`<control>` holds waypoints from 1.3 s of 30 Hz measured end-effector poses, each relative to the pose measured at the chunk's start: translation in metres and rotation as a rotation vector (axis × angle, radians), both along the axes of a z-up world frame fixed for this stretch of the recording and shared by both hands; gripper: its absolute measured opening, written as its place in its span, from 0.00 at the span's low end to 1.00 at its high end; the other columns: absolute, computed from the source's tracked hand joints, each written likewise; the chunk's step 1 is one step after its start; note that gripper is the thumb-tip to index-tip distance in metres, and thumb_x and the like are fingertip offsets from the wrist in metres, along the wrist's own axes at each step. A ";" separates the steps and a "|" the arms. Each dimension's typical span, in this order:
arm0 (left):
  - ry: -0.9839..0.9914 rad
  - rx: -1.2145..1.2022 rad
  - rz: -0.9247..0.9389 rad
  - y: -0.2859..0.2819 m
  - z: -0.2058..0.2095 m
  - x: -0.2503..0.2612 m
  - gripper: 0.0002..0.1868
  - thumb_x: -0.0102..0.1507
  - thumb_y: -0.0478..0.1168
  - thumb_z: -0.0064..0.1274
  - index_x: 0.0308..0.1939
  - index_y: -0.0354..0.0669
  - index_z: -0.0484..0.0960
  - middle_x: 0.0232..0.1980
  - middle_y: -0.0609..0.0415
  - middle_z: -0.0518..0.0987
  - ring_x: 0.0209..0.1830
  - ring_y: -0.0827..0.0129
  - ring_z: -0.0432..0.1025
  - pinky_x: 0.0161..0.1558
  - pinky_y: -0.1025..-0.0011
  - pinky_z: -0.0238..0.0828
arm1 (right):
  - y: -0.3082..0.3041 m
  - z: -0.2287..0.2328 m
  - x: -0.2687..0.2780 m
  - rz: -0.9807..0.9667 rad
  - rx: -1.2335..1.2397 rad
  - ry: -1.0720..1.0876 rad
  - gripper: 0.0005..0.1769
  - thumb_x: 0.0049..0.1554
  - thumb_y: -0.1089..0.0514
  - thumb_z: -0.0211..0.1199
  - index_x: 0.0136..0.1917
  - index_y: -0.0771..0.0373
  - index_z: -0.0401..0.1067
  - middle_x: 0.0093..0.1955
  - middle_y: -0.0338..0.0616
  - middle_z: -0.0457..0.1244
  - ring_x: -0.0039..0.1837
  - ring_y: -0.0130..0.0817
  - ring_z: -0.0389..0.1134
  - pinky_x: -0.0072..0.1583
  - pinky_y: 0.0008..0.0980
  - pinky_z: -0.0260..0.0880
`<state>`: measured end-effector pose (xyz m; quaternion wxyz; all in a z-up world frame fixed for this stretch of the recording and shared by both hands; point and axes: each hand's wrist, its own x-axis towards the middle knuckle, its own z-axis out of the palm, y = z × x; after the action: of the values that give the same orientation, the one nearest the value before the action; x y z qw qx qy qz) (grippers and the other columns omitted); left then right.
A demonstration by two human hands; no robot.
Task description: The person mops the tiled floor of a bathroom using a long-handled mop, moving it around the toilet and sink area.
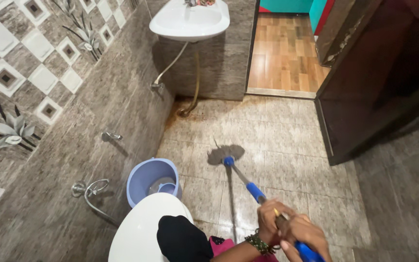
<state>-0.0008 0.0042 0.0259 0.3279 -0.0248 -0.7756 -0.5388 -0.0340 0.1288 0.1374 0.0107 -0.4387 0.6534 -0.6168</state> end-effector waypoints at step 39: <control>-0.197 -0.260 -0.189 -0.028 0.028 -0.005 0.09 0.60 0.44 0.57 0.39 0.44 0.83 0.45 0.52 0.83 0.55 0.59 0.77 0.71 0.42 0.51 | -0.009 0.009 0.012 0.098 -0.317 -0.153 0.21 0.53 0.48 0.72 0.44 0.69 0.71 0.34 0.45 0.66 0.41 0.39 0.73 0.65 0.53 0.71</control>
<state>-0.0062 -0.0242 0.0540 0.1926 -0.0869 -0.8613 -0.4620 -0.0224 0.1198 0.1462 0.0214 -0.4181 0.5231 -0.7424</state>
